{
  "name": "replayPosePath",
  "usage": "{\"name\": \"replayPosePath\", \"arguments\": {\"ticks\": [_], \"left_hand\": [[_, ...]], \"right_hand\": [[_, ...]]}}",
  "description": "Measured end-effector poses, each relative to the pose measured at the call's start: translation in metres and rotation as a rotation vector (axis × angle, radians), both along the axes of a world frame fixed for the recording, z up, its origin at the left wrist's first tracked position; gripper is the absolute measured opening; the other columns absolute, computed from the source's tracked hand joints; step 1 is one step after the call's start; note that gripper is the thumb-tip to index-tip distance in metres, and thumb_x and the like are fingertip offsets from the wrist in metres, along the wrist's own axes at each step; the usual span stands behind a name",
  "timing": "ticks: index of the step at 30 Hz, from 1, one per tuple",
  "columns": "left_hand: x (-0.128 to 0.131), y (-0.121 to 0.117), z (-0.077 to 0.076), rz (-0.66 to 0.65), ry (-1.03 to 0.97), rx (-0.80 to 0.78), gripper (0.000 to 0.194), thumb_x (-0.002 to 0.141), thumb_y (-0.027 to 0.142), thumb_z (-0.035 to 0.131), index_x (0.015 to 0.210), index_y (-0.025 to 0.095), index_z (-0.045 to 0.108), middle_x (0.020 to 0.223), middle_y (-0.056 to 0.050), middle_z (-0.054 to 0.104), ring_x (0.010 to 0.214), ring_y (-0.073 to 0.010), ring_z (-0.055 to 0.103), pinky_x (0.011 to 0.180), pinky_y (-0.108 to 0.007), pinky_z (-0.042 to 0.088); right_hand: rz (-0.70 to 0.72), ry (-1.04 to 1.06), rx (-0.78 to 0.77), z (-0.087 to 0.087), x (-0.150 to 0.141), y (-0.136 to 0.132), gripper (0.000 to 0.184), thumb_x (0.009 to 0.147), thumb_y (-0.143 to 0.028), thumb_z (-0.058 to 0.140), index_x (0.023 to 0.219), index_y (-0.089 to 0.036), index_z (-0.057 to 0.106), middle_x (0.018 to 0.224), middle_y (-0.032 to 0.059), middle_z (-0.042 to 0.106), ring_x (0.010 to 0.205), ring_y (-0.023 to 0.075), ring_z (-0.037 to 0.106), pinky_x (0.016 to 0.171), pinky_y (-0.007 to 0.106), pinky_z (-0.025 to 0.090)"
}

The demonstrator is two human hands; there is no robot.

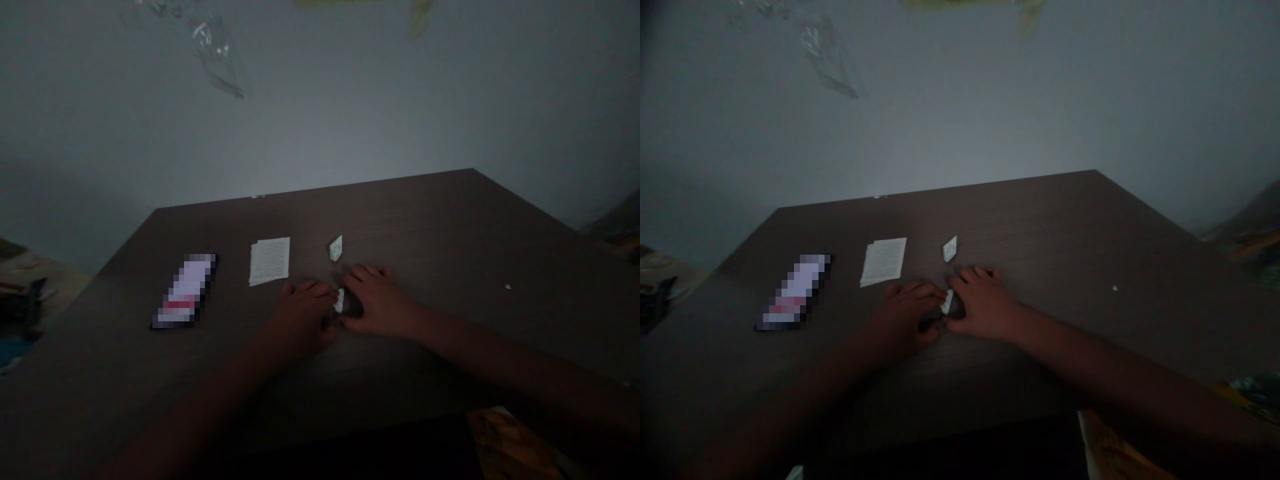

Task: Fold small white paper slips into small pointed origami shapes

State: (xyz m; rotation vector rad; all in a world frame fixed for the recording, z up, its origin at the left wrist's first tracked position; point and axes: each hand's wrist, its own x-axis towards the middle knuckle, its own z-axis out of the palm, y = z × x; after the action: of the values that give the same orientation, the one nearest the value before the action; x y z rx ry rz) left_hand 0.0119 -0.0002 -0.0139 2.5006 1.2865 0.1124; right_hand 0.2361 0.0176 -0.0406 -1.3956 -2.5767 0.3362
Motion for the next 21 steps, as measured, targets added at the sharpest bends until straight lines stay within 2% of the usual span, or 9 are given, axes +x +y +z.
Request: {"name": "replayPosePath", "arguments": {"ticks": [3, 5, 10, 21], "left_hand": [[-0.0002, 0.0001, 0.0015, -0.006, -0.001, -0.003, 0.04, 0.09, 0.015, 0.075, 0.13, 0.025, 0.077, 0.147, -0.008, 0.078, 0.142, -0.038, 0.065, 0.116, -0.06, 0.046], [-0.0003, 0.0003, 0.0024, -0.014, -0.005, 0.001, 0.043, 0.09, 0.014, 0.075, 0.131, 0.026, 0.076, 0.147, -0.007, 0.078, 0.141, -0.0373, 0.066, 0.116, -0.059, 0.046], [-0.0015, 0.0001, 0.0029, -0.027, 0.016, 0.001, 0.039, 0.089, 0.014, 0.072, 0.125, 0.026, 0.077, 0.146, -0.006, 0.077, 0.14, -0.0366, 0.066, 0.114, -0.056, 0.047], [-0.002, -0.0017, 0.0038, -0.022, 0.02, -0.004, 0.045, 0.087, 0.012, 0.069, 0.13, 0.024, 0.074, 0.15, -0.009, 0.076, 0.141, -0.0379, 0.065, 0.112, -0.058, 0.046]], "right_hand": [[0.008, 0.062, -0.041, -0.0023, 0.0069, 0.0091, 0.031, 0.104, -0.046, 0.076, 0.125, -0.023, 0.077, 0.129, 0.013, 0.076, 0.126, 0.0367, 0.068, 0.106, 0.052, 0.045], [-0.036, 0.089, -0.058, -0.0041, 0.0078, 0.0125, 0.026, 0.106, -0.044, 0.075, 0.124, -0.025, 0.078, 0.127, 0.0114, 0.077, 0.127, 0.0359, 0.068, 0.107, 0.052, 0.045], [-0.115, 0.073, -0.046, -0.0056, 0.0014, 0.01, 0.038, 0.096, -0.052, 0.085, 0.125, -0.027, 0.078, 0.129, 0.0111, 0.078, 0.128, 0.0389, 0.067, 0.104, 0.051, 0.045], [-0.069, 0.052, -0.051, -0.0027, 0.0013, 0.0064, 0.053, 0.087, -0.05, 0.091, 0.131, -0.024, 0.076, 0.131, 0.0134, 0.076, 0.128, 0.0402, 0.065, 0.107, 0.054, 0.045]]}}
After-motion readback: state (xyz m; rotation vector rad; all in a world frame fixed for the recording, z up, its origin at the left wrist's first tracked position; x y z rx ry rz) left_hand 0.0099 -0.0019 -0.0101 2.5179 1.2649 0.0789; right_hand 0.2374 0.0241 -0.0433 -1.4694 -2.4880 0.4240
